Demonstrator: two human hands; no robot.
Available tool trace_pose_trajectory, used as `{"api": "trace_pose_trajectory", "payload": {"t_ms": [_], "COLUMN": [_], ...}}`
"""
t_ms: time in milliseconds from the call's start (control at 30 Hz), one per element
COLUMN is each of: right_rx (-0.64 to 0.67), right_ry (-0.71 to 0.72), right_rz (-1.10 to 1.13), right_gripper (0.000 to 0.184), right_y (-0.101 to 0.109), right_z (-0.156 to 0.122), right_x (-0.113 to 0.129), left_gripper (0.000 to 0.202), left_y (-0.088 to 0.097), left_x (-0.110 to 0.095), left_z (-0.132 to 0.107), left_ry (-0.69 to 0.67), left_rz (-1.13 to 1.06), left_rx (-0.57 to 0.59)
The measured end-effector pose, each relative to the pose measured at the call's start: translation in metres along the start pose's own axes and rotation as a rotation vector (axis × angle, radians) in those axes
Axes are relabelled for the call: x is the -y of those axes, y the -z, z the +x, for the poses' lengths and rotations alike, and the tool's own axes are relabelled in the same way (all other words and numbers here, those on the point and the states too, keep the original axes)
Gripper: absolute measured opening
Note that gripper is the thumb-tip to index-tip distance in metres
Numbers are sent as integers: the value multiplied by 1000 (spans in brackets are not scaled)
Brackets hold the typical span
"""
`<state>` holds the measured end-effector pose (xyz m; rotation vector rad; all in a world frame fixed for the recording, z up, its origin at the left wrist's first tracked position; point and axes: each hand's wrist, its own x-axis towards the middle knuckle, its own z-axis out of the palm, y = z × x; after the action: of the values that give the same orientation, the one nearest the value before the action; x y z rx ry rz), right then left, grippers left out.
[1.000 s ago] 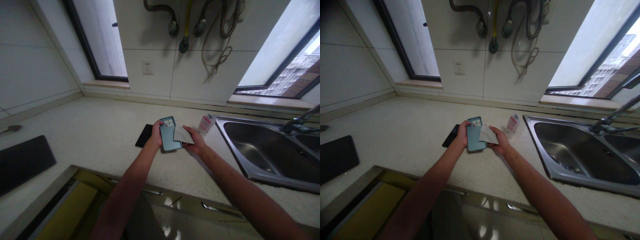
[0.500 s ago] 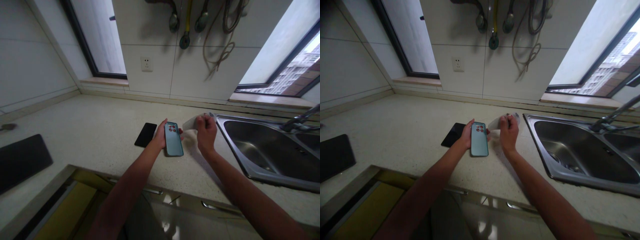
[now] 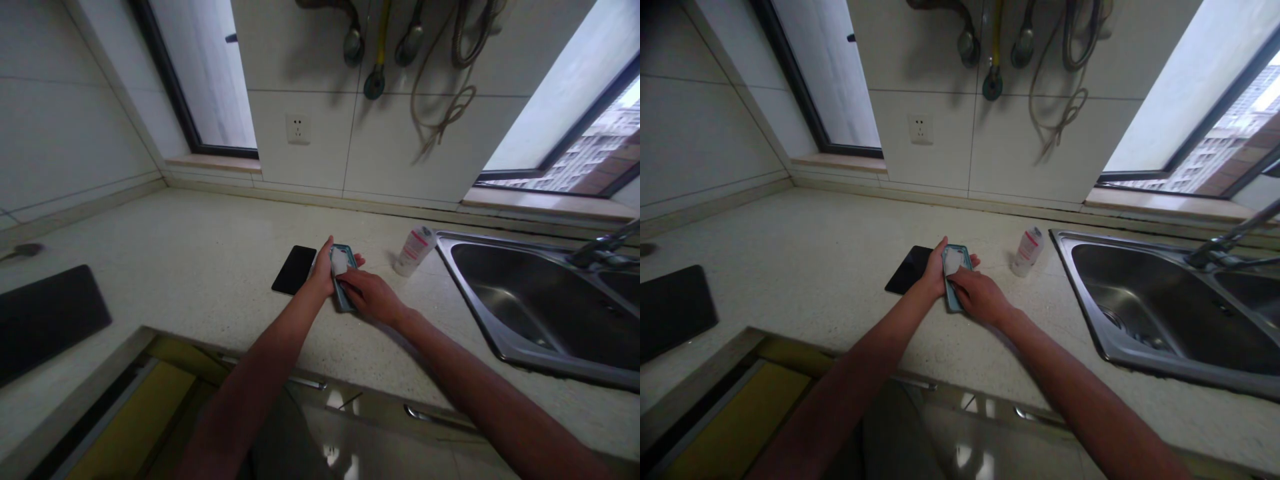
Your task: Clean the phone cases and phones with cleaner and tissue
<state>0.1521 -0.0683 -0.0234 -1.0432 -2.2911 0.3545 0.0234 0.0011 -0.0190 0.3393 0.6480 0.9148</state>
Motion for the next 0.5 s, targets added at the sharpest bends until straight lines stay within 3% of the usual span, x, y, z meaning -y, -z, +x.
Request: {"api": "trace_pose_trajectory", "payload": {"t_ms": [167, 300, 500], "right_rx": [-9, -117, -281], "right_ry": [9, -66, -172], "right_rz": [3, 64, 118], "right_gripper": [30, 35, 65], "right_y": [-2, -5, -3], "right_z": [0, -1, 0], "right_x": [-2, 0, 1], "left_gripper": [54, 55, 50], "left_y": [2, -1, -6], "left_x": [-4, -5, 3], "left_z": [-2, -3, -3], "left_ry": [-27, -36, -29], "left_rz": [-31, 7, 87], "left_rx": [-1, -5, 61]}}
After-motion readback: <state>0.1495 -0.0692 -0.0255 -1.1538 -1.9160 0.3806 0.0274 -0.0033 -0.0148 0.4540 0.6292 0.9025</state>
